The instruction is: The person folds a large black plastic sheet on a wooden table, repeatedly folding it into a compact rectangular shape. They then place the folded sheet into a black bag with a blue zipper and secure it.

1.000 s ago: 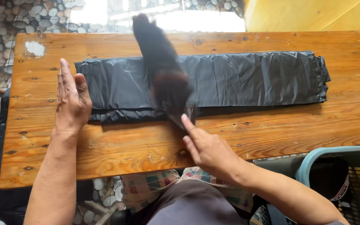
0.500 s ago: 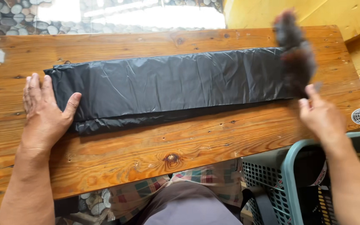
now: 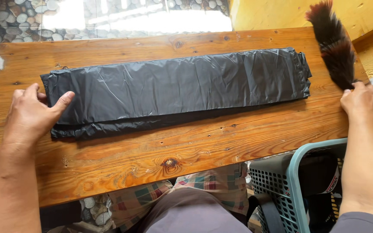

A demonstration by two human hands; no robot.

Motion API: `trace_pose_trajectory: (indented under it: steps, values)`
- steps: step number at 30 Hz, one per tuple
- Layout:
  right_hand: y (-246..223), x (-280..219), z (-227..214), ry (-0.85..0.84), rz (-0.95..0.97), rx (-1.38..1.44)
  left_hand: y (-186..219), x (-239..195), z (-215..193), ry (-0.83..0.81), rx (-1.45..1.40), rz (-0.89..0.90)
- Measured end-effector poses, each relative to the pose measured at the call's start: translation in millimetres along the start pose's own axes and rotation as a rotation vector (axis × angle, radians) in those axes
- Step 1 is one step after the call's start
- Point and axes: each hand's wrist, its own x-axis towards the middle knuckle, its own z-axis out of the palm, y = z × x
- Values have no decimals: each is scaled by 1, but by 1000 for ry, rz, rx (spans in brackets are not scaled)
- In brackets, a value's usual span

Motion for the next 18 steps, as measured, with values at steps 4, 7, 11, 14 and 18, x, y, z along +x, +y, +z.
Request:
trace_pose_trajectory:
  steps: [4,7,11,14,18]
  values:
    - [-18,-6,-6,478,-139,94,0,4,1,-6,12,-77]
    - [-77,-29,-51,271,-357,697,-12,17,17,61,47,-6]
    - [-121,-16,-51,-15,-235,856,0,19,18,71,-12,-25]
    - [-142,-11,-55,-150,-170,1106,3,22,20,84,-163,-116]
    - [-150,-28,-90,-448,-91,1264,8,21,20,43,-577,-262]
